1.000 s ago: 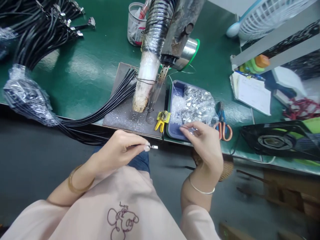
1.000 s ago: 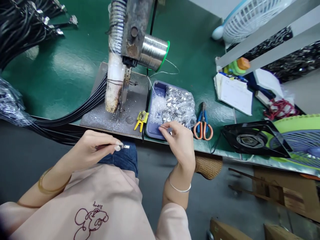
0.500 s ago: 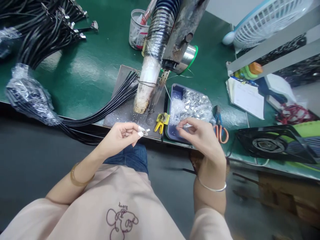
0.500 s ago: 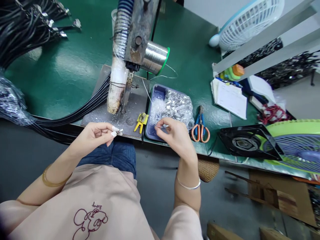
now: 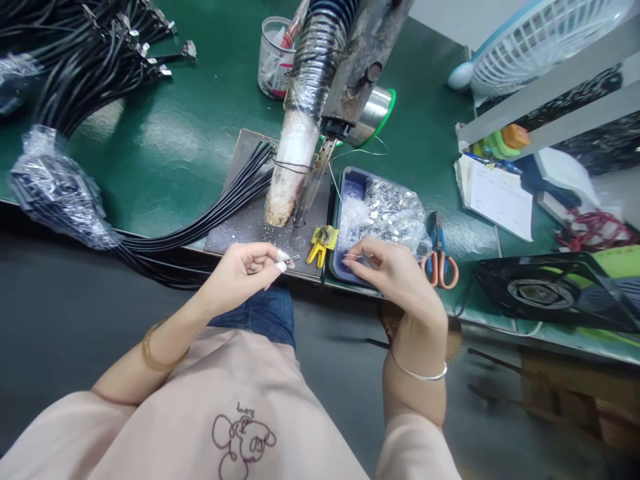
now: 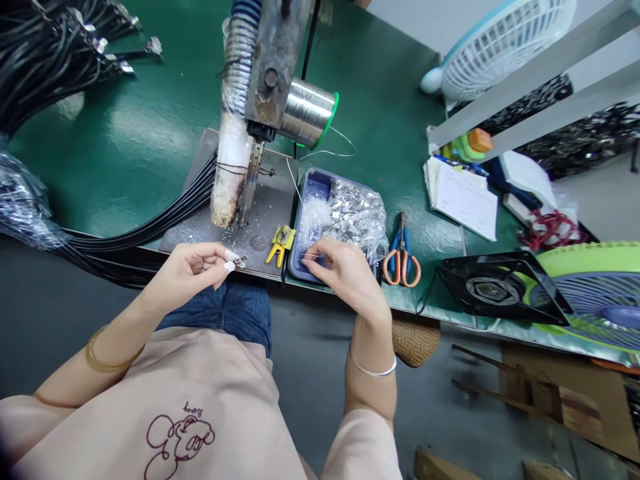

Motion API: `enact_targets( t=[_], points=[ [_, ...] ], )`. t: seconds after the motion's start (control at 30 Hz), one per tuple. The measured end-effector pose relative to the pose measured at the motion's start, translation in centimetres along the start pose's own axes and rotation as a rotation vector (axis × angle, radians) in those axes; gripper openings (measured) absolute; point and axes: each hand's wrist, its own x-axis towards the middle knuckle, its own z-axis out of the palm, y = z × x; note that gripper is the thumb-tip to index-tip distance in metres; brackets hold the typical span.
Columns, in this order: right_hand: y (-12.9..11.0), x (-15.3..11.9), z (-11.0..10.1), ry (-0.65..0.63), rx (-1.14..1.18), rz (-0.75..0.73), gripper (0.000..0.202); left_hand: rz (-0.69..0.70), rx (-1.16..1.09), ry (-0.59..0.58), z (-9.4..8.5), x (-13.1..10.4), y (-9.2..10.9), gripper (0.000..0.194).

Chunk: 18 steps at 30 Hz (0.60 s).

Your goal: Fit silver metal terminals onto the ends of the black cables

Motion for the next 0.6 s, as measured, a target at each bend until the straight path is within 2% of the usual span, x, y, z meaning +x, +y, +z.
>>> enact_targets(
  t=[0.1, 0.17, 0.23, 0.33, 0.43, 0.6],
  points=[
    [-1.1, -1.2, 0.5, 0.236, 0.011, 0.072, 0.012, 0.003, 0.013, 0.029, 0.2, -0.1, 0.0, 0.015],
    [-1.4, -1.7, 0.5, 0.331, -0.016, 0.085, 0.013, 0.004, 0.032, 0.041, 0.4, -0.2, 0.2, 0.015],
    [-1.1, -1.7, 0.3, 0.297, -0.053, 0.045, 0.015, 0.004, 0.048, 0.045, 0.5, -0.3, 0.3, 0.015],
    [0.0, -1.2, -0.2, 0.148, -0.08, -0.004, 0.02, 0.001, 0.063, 0.04, 0.5, -0.4, 0.4, 0.014],
    [0.8, -0.7, -0.6, 0.054, -0.078, -0.016, 0.019, 0.008, 0.088, 0.032, 0.4, -0.4, 0.5, 0.014],
    [0.8, -0.1, -0.8, -0.023, -0.06, -0.03, 0.015, 0.01, 0.095, 0.021, 0.4, -0.3, 0.4, 0.014]
  ],
)
